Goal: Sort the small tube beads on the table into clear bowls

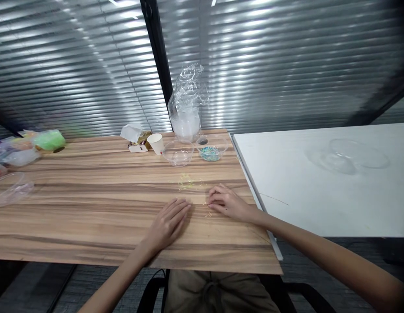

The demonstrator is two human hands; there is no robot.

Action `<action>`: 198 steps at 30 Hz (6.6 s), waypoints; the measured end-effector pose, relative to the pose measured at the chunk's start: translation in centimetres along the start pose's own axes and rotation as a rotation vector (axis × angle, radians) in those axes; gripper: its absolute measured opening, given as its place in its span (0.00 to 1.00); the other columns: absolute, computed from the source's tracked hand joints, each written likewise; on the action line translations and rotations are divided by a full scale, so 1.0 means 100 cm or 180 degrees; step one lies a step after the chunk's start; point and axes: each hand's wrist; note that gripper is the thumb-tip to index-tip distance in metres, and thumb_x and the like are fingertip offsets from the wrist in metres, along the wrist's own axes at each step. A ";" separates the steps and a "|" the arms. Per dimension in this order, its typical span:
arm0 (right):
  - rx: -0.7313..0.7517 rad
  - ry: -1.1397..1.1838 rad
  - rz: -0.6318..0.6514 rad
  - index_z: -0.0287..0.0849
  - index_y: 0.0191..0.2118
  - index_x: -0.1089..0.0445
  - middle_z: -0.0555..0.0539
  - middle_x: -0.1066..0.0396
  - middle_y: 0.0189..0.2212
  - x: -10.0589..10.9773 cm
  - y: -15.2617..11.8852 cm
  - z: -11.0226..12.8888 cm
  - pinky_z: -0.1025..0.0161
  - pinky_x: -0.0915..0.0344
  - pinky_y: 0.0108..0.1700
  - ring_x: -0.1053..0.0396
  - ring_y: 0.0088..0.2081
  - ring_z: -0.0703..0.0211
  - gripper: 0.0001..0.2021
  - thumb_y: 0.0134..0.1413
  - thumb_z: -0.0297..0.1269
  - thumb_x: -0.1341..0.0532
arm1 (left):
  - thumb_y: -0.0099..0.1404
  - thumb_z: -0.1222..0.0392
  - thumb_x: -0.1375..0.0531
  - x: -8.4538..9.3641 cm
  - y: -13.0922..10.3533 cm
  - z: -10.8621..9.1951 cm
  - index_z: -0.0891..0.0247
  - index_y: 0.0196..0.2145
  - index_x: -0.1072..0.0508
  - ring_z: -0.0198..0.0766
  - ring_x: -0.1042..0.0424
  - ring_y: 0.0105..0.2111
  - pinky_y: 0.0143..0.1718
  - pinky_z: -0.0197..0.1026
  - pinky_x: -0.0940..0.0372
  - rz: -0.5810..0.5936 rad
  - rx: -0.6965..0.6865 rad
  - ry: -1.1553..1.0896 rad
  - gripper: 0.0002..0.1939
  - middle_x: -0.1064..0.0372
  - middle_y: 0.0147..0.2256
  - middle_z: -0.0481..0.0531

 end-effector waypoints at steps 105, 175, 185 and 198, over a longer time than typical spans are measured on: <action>0.0249 -0.1120 0.0788 0.39 0.67 0.54 0.43 0.52 0.65 -0.007 -0.009 0.024 0.48 0.54 0.66 0.57 0.66 0.53 0.24 0.69 0.38 0.53 | 0.70 0.67 0.50 -0.011 0.045 0.084 0.63 0.52 0.30 0.42 0.31 0.51 0.54 0.50 0.35 -0.0256 0.0234 -0.0888 0.17 0.30 0.50 0.57; -0.0122 -0.0667 -0.0456 0.48 0.66 0.51 0.48 0.47 0.63 -0.017 -0.049 0.002 0.50 0.43 0.62 0.49 0.63 0.54 0.24 0.67 0.35 0.50 | 0.73 0.56 0.53 -0.003 0.040 0.079 0.62 0.59 0.36 0.43 0.41 0.59 0.60 0.49 0.44 0.0574 0.0351 -0.1158 0.21 0.39 0.58 0.57; 0.0037 -0.0633 -0.0505 0.45 0.64 0.46 0.47 0.42 0.61 -0.013 -0.049 0.007 0.52 0.41 0.62 0.46 0.62 0.54 0.22 0.67 0.35 0.49 | 0.73 0.54 0.54 0.006 0.038 0.071 0.59 0.59 0.36 0.42 0.42 0.60 0.62 0.48 0.46 0.0793 0.0467 -0.1386 0.21 0.41 0.59 0.50; 0.0313 -0.0417 -0.0105 0.41 0.54 0.33 0.44 0.30 0.52 -0.009 0.023 -0.020 0.52 0.34 0.55 0.33 0.53 0.53 0.16 0.68 0.38 0.51 | 0.72 0.49 0.53 0.019 0.028 0.042 0.58 0.54 0.29 0.45 0.34 0.55 0.59 0.49 0.43 0.0553 0.1395 -0.1845 0.21 0.33 0.53 0.48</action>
Point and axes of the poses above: each hand's wrist, its own y-axis towards the middle knuckle, its own x-axis out of the back of the hand, z = x × y
